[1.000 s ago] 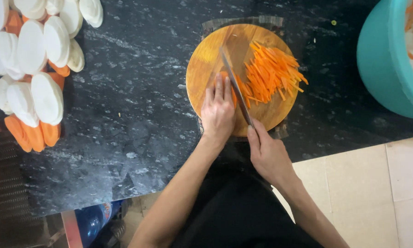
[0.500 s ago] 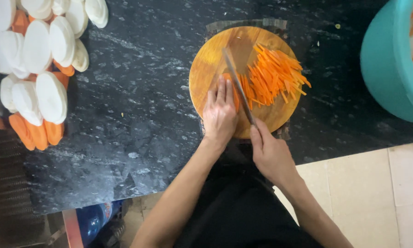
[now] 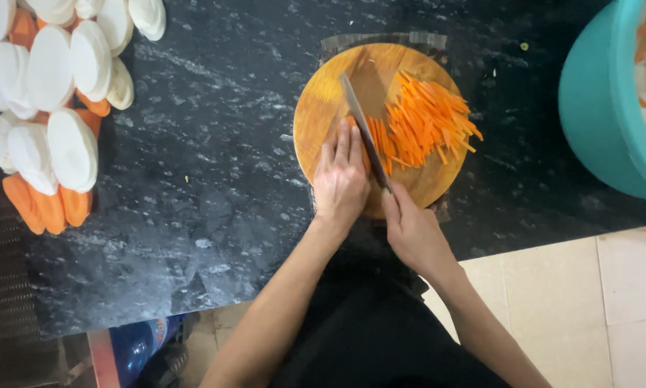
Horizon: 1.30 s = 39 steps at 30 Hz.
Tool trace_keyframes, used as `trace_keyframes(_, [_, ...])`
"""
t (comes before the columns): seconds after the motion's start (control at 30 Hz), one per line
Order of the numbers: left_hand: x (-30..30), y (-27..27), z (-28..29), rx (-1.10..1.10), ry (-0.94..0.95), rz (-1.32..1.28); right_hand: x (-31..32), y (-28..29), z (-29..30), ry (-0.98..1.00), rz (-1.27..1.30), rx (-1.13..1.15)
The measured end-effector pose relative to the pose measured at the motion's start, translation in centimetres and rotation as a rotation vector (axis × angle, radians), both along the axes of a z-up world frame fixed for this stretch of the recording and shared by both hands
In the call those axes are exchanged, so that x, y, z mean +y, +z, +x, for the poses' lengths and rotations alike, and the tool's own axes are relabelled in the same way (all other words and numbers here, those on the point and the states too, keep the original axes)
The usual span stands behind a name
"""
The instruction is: Slicing carrots into thin julienne strips on a wooden cutting board using a large knife
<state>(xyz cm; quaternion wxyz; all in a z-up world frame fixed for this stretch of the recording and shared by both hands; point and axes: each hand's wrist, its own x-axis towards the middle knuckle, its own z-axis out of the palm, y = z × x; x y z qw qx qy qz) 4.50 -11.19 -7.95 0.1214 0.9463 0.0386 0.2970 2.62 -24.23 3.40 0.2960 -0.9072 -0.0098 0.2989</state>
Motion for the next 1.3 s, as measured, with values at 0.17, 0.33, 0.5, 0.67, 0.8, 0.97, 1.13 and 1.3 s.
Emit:
trace_keyframes(0.17, [-0.2,-1.1,0.2,-0.011,0.017,-0.034,-0.3,2.5,-0.8,-0.005,-0.047,0.002])
trace_keyframes(0.33, [-0.3,0.0,-0.2,0.044,-0.005,-0.041,0.1,3.5,-1.3,-0.005,-0.021,0.012])
trace_keyframes(0.5, [-0.2,-1.1,0.2,0.026,-0.017,-0.081,0.1,4.7,-1.4,0.027,-0.094,0.08])
trace_keyframes(0.67, [0.0,0.0,0.2,0.032,-0.039,-0.133,-0.1,1.6,-0.5,0.03,-0.075,0.093])
trace_keyframes(0.8, [0.1,-0.3,-0.1,-0.002,-0.048,-0.146,-0.2,1.7,-0.3,0.0,-0.018,0.034])
trace_keyframes(0.97, [0.0,-1.1,-0.4,0.013,-0.023,-0.119,-0.3,3.2,-1.4,0.0,-0.04,0.032])
trace_keyframes(1.13, [0.1,-2.3,0.0,0.027,-0.03,-0.102,-0.4,2.7,-1.4,0.041,-0.024,-0.015])
trace_keyframes(1.3, [0.0,-2.0,-0.4,0.039,-0.042,-0.134,-1.5,3.1,-2.5,0.053,-0.14,0.089])
